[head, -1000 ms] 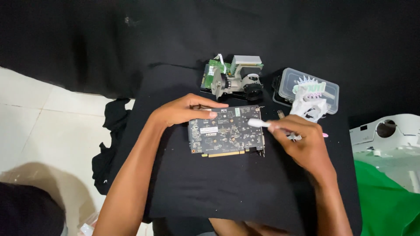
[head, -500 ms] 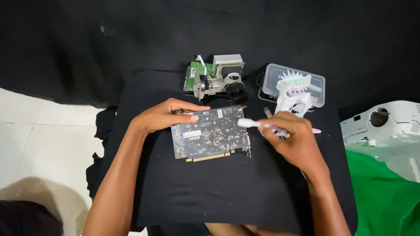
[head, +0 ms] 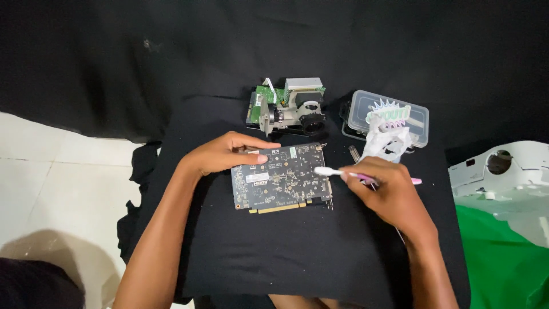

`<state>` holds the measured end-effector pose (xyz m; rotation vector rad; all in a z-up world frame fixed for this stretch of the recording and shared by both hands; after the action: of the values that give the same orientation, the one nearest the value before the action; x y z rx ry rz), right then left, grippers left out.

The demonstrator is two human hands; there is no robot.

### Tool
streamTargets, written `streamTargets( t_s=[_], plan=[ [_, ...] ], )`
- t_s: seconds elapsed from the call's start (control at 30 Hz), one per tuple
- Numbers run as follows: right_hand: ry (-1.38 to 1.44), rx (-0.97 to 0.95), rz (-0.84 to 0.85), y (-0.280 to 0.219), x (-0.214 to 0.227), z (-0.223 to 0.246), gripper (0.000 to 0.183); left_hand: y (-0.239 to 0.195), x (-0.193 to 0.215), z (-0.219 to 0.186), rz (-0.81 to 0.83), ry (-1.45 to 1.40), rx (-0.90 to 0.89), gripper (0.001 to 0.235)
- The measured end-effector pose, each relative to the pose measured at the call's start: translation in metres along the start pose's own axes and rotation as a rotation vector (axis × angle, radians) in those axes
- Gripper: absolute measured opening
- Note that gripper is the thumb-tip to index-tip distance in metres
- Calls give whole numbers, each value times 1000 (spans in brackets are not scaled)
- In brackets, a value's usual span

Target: The person uses a red screwdriver to remove screws from a graphics card, then detaches the cooling fan. They use a toothbrush to clean the circuit board and the fan assembly, and also wipe the components with a white cloth.

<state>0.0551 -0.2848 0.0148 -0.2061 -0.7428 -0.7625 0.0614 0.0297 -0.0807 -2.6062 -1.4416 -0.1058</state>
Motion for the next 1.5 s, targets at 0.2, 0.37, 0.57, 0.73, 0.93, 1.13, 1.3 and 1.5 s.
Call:
streamTargets(
  t_s=[0.2,0.37,0.57,0.73,0.93,1.13,1.3,1.5],
  plan=[
    [36,-69,39,-2,1,0,26,-5,-7,-23,4,-7,10,43],
    [-33,-18,-54,1,-6,7,31,-7,-10,-34,-24,27,98,41],
    [-298,173,-147,6,-30,17,37,-8,-10,-30,-38,33,139,40],
    [-265,256,83,6,-54,30,47,-11,-12,-40,28,143,281,52],
    [-302,319,76,7,-61,26,53,-11,-13,-47,46,183,286,51],
    [-454,303,-25,8,-72,28,69,-15,-17,-57,38,150,252,51],
    [-521,394,-101,18,-87,47,43,-16,-16,-53,42,147,276,61],
    [-401,484,8,37,-92,57,42,-21,-18,-71,19,76,399,75]
  ],
)
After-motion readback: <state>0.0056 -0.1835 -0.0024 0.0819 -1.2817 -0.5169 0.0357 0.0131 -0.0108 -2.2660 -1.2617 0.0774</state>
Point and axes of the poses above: each hand's wrist, its own y-axis towards the middle knuckle, its own x-axis out of the back of the hand, z = x × y, the point moved 4 cm from there along y, towards the middle knuckle, and after that the axes turned 11 degrees about z, right-handed, at the moved point
